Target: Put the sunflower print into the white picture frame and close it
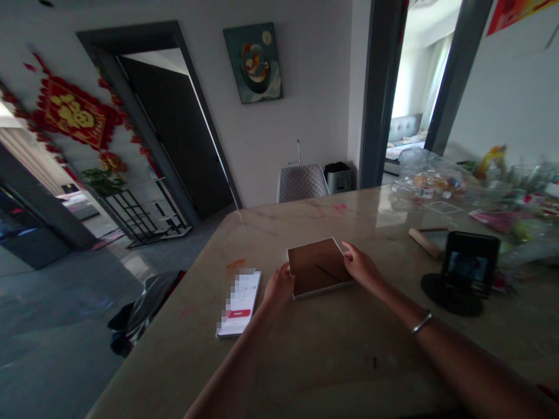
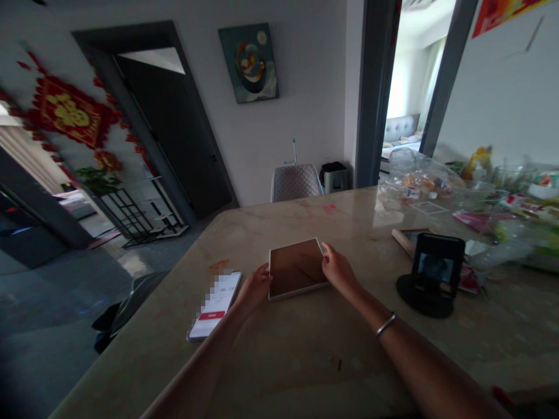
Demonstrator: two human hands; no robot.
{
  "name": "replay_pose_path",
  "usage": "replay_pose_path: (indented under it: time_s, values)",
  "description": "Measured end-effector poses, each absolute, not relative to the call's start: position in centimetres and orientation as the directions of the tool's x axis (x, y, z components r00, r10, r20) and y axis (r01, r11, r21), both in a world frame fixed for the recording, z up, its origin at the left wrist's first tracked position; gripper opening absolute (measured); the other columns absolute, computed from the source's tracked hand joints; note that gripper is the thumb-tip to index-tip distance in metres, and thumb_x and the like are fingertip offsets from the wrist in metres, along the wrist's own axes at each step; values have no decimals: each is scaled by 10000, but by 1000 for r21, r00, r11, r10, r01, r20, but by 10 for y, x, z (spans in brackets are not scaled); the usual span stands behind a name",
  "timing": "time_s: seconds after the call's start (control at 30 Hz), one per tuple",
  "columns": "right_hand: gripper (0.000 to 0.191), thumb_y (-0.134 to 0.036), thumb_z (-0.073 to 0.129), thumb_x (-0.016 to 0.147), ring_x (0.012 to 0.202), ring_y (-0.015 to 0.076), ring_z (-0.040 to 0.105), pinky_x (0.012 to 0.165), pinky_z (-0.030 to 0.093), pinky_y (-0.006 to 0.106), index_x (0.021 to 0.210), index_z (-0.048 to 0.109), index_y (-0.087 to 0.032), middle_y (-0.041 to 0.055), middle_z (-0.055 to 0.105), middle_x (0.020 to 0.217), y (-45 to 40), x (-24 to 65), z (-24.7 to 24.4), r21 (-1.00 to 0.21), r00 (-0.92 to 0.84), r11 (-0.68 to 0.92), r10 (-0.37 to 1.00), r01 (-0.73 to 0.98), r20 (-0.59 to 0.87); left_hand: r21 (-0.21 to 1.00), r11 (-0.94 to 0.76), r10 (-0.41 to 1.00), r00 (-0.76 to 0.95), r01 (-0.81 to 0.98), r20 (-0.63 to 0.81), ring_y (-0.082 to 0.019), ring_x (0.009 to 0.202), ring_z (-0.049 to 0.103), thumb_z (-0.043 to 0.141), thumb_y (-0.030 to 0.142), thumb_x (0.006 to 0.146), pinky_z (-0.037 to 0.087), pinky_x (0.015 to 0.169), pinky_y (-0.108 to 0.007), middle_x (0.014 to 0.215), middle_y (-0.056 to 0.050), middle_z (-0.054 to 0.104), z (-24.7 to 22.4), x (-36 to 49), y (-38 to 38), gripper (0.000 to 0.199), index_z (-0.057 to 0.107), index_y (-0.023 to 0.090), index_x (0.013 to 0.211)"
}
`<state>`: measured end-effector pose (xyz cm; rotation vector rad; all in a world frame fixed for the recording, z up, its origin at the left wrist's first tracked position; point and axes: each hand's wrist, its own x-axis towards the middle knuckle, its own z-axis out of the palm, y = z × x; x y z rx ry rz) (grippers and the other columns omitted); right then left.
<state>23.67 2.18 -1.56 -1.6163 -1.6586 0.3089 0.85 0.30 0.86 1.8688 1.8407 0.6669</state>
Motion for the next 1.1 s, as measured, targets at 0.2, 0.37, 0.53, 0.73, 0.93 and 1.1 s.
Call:
replay_pose_path:
  time_s: [0.2, 0.37, 0.53, 0.73, 0.93, 1.1]
  values:
    - [454, -120, 422, 735, 889, 181, 618, 802, 474, 324, 1184, 478, -154, 101, 647, 999, 20, 229, -11, -733, 131, 236, 905, 638, 405, 784, -14, 997, -51, 621, 58, -160, 937, 583, 454, 134, 767, 423, 781, -241, 1076, -91, 618, -4, 3, 14, 440, 470, 151, 1206]
    - [423, -186, 420, 755, 1062, 191, 537, 910, 422, 351, 1170, 485, -135, 125, 565, 1168, 17, 225, -4, -758, 172, 355, 839, 548, 517, 949, 44, 993, -122, 313, -6, -147, 973, 575, 453, 70, 741, 440, 808, -232, 1142, -107, 578, -4, 7, 14, 473, 447, 109, 1212]
    - [426, -190, 366, 781, 1092, 189, 516, 941, 398, 374, 1190, 468, -127, 133, 553, 1183, 19, 223, -8, -771, 172, 370, 838, 518, 518, 992, 102, 983, -143, -77, -112, -152, 856, 618, 481, 107, 729, 480, 755, -257, 990, -86, 648, 7, 15, 2, 404, 509, 117, 1132]
    - [416, -238, 327, 828, 1110, 208, 495, 959, 368, 423, 1217, 461, -175, 112, 547, 1189, 18, 218, -21, -711, 22, 396, 866, 581, 500, 912, 65, 993, -63, -406, -98, -190, 791, 633, 621, 195, 628, 503, 668, -290, 861, -54, 675, 25, 18, -5, 337, 566, 152, 957]
    - [448, -407, 419, 828, 1290, 263, 240, 1021, 210, 516, 1242, 455, -239, 96, 404, 1336, -4, 197, -13, -559, -265, 477, 868, 679, 420, 906, -58, 993, -114, -419, 11, -172, 787, 627, 693, 308, 592, 488, 629, -243, 875, -41, 670, 34, 20, -8, 411, 578, 178, 965]
    - [717, -427, 562, 734, 1294, 259, 230, 1021, 263, 458, 1352, 274, -206, 118, 261, 1416, -24, 179, -3, -590, -396, 628, 778, 508, 487, 922, -75, 997, -50, -380, 60, -182, 824, 615, 613, 453, 678, 485, 556, -228, 993, -66, 640, 44, 23, -18, 436, 580, 182, 1018]
